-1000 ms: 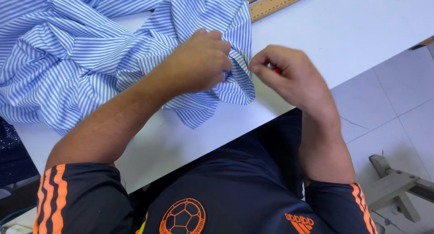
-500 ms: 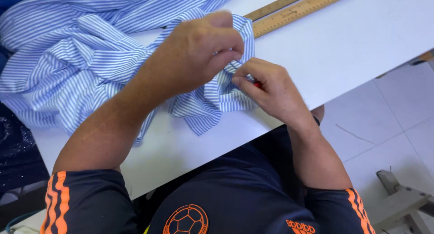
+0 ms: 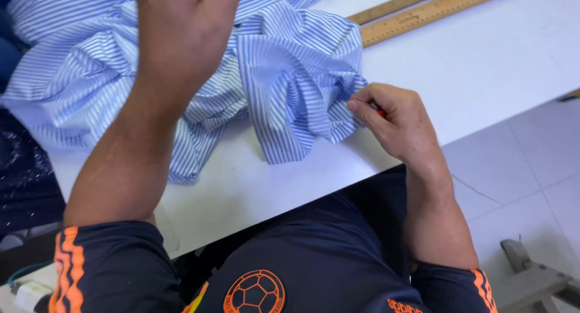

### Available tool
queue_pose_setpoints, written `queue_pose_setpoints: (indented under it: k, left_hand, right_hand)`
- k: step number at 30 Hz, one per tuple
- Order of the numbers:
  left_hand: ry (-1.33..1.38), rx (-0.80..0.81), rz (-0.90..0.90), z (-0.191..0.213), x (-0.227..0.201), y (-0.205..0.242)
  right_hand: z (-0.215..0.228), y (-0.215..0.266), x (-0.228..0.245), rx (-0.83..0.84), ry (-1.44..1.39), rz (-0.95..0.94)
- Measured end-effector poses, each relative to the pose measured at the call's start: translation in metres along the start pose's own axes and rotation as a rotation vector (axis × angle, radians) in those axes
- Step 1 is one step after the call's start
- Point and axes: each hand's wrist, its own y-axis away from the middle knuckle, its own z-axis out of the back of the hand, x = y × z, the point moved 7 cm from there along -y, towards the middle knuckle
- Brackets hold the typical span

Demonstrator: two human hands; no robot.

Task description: Trimming excess threads and refining the edges of a striped garment using small thread snips.

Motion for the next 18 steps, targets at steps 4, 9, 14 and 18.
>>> queue_pose_setpoints:
  k: [4, 9, 14, 18]
  left_hand:
    - [0.781, 0.094, 0.333, -0.025, 0.023, -0.003]
    - [0.795, 0.149, 0.062, -0.008, -0.003, 0.004]
    - [0.584, 0.257, -0.065, 0.012, -0.050, 0.002]
    - [0.621, 0.305, -0.147, 0.009, -0.061, 0.002]
  right_hand:
    - [-0.006, 0.002, -0.006, 0.016, 0.056, 0.028]
    - [0.006, -0.013, 0.002, -0.052, -0.097, -0.040]
    - [0.007, -0.063, 0.065, 0.000, -0.140, 0.027]
    - [-0.028, -0.099, 0.107, 0.215, -0.009, 0.104]
